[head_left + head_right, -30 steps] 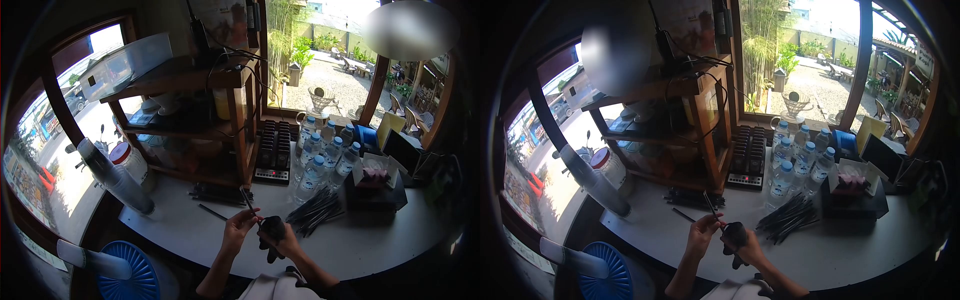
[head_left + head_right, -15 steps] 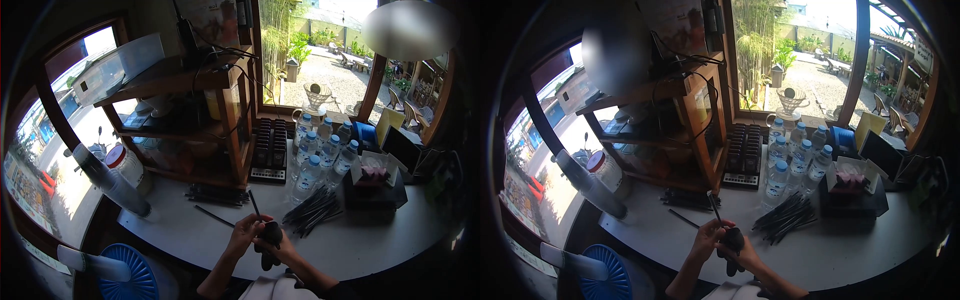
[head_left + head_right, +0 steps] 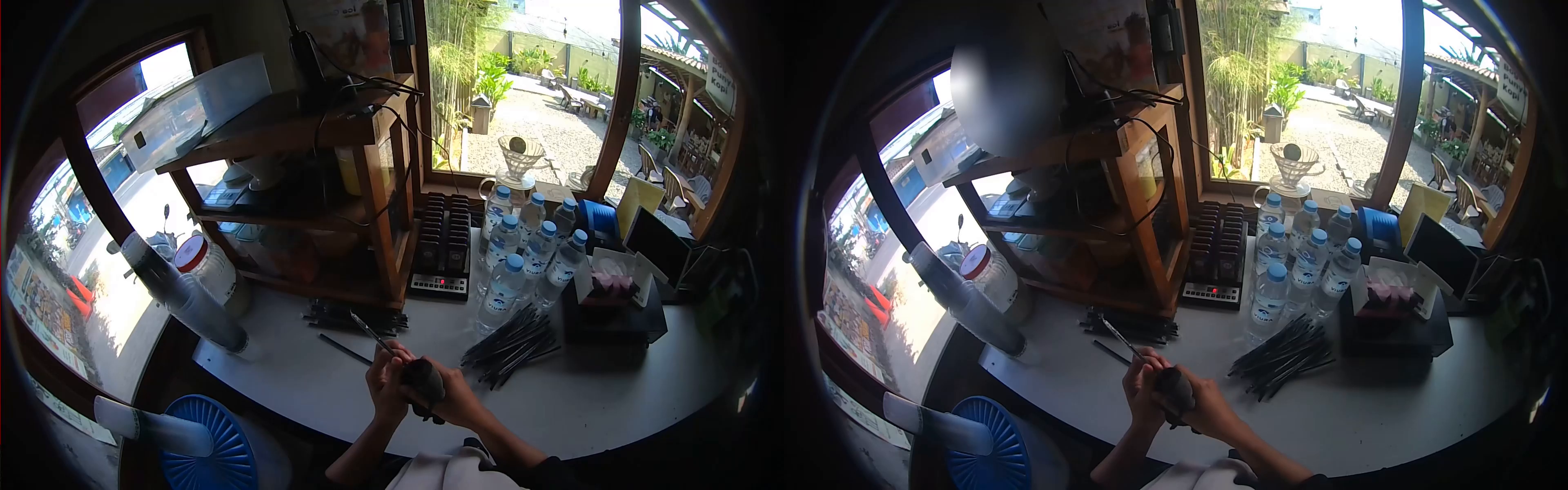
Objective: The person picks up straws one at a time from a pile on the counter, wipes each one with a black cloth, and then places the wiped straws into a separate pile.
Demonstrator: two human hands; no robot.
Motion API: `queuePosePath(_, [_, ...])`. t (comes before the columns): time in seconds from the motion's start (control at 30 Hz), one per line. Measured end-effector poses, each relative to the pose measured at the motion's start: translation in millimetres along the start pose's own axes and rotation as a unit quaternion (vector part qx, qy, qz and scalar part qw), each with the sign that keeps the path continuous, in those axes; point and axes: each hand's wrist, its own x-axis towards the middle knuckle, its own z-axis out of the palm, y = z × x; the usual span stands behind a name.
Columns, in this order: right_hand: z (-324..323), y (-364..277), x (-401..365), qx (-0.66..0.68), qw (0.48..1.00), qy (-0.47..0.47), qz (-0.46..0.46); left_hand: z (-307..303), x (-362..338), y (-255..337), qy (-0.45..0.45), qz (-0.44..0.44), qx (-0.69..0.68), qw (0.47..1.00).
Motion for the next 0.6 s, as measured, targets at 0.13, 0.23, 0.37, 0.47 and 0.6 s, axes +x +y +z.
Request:
queuePosePath(0.13, [-4,-9,2,0.044,0.992,-0.092,0.069,-1,4,7,0.047,0.027,-0.044,0.998])
queuePosePath(0.23, [-15,-1,2,0.047,0.986,-0.145,0.063,-14,21,25,0.067,0.012,-0.194,0.979])
queuePosePath(0.37, [-35,14,2,0.274,0.953,0.017,0.130,-36,26,45,0.008,-0.069,-0.037,0.997])
queuePosePath(0.47, [-25,14,6,0.370,0.904,0.187,0.100,-29,14,40,-0.090,-0.156,0.038,0.983])
queuePosePath(0.6, [-2,1,5,0.447,0.874,0.127,0.144,-9,3,37,-0.193,-0.319,0.152,0.915])
